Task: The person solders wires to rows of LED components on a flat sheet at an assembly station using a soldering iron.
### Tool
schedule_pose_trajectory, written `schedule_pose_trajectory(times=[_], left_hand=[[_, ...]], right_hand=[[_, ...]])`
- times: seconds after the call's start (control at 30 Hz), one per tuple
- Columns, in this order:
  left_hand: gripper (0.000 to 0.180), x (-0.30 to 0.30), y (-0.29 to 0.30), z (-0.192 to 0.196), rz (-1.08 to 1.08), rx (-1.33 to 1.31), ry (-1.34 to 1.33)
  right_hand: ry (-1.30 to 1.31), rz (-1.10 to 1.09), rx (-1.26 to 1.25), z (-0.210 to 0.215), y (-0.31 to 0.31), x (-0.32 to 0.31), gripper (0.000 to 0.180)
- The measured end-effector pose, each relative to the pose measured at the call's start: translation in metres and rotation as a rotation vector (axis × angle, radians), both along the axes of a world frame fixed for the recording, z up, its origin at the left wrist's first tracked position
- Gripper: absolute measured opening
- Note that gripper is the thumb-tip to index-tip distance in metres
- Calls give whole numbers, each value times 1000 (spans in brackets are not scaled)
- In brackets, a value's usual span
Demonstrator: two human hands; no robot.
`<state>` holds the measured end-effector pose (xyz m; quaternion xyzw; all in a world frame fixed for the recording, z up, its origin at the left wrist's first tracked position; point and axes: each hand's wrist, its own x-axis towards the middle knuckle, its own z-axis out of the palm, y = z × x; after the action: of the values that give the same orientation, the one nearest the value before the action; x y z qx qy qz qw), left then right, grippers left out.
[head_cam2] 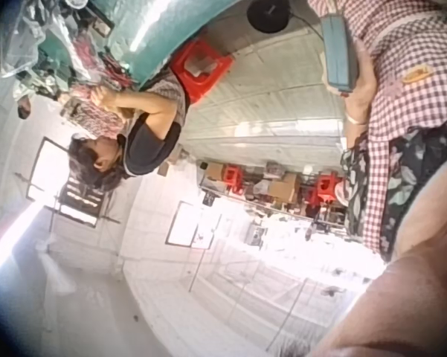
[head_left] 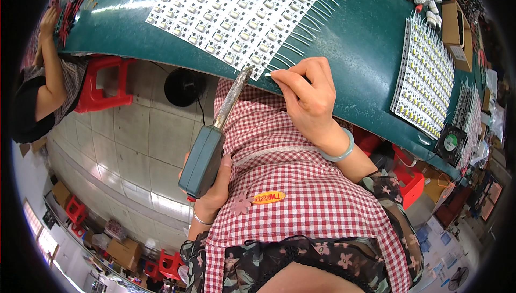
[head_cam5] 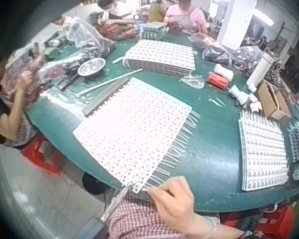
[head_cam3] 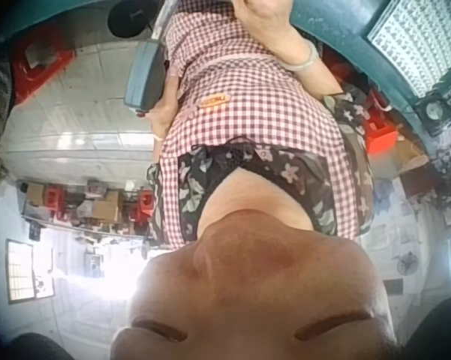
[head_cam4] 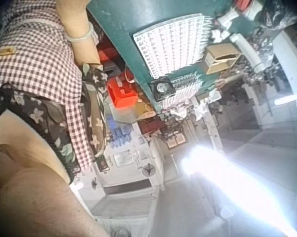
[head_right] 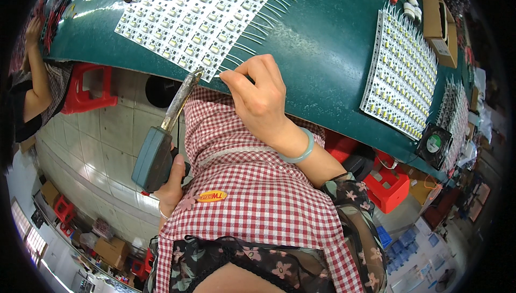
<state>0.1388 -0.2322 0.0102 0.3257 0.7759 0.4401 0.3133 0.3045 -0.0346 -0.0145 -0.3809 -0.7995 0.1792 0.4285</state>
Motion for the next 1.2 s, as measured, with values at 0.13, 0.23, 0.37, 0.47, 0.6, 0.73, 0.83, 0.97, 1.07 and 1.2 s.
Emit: schedule_pose_trajectory(times=[0.13, 0.23, 0.37, 0.47, 0.6, 0.73, 0.83, 0.97, 1.07, 1.2], left_hand=[[30, 0, 0, 1, -5, -18, 39], [28, 0, 0, 0, -57, 38, 166], [27, -4, 3, -1, -158, 165, 272], [26, -3, 4, 2, -161, 157, 240], [25, -3, 5, 3, -161, 143, 158], [25, -4, 9, 6, -208, 146, 179], [24, -3, 5, 5, -194, 60, 149], [22, -3, 5, 5, -221, 37, 146], [22, -3, 6, 3, -223, 104, 185], [23, -6, 0, 3, -190, 129, 209]], right_hand=[[11, 6, 6, -3, -1, -2, 20], [19, 42, 19, -6, -2, -3, 19], [8, 58, 20, -7, -4, -4, 19], [1, 62, 9, -8, -4, -4, 18], [-7, 71, -4, -8, -4, -3, 22], [-10, 76, 1, -9, -4, -3, 27], [-11, 73, 21, -9, -3, -3, 27], [-14, 69, 26, -8, -4, -3, 27], [-15, 67, 34, -9, -4, -4, 26], [-12, 62, 41, -9, -4, -4, 25]])
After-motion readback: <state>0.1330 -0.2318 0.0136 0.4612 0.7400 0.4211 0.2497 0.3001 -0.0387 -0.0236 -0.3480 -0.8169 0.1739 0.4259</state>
